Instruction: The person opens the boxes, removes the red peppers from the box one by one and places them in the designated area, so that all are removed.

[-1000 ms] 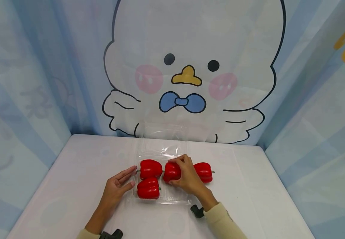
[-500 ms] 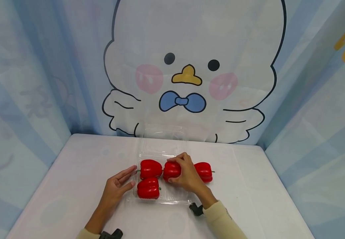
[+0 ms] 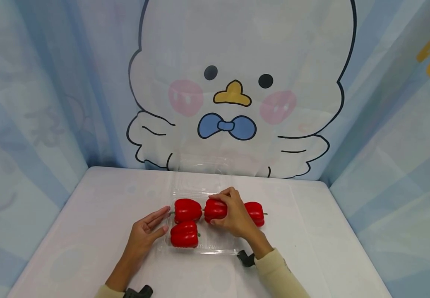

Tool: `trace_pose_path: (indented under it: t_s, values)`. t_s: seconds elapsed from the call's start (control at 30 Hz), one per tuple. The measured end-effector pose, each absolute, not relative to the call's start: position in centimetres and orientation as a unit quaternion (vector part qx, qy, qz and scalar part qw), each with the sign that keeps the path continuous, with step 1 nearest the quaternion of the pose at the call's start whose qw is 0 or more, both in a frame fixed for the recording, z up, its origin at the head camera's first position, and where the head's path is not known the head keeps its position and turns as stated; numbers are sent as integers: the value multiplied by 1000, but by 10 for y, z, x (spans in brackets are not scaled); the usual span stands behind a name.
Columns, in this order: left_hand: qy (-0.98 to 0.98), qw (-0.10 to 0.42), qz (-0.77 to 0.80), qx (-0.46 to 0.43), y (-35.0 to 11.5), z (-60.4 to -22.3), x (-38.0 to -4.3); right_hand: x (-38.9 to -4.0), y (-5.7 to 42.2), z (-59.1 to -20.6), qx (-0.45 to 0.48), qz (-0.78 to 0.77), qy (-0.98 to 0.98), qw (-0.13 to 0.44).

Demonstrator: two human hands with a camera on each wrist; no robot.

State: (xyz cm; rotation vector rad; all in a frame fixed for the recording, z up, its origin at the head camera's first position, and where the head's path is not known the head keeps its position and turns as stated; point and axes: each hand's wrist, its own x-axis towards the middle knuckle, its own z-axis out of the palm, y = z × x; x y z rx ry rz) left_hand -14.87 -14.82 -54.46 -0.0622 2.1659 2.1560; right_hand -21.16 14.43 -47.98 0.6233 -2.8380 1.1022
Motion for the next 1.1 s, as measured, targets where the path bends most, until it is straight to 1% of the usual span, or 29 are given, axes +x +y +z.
trace_pose_path:
  t_s: [0.27,0.6,1.1]
  values:
    - [705,44,708,-17,-148,-545,-149,-210,152,-473,197,365,-910,19]
    - [704,47,708,-23,-147,-543,-148,-209,162,-462,169,394,-903,16]
    - [707,44,706,-22,-147,-543,-148,-200,186,-456,147,401,-903,48]
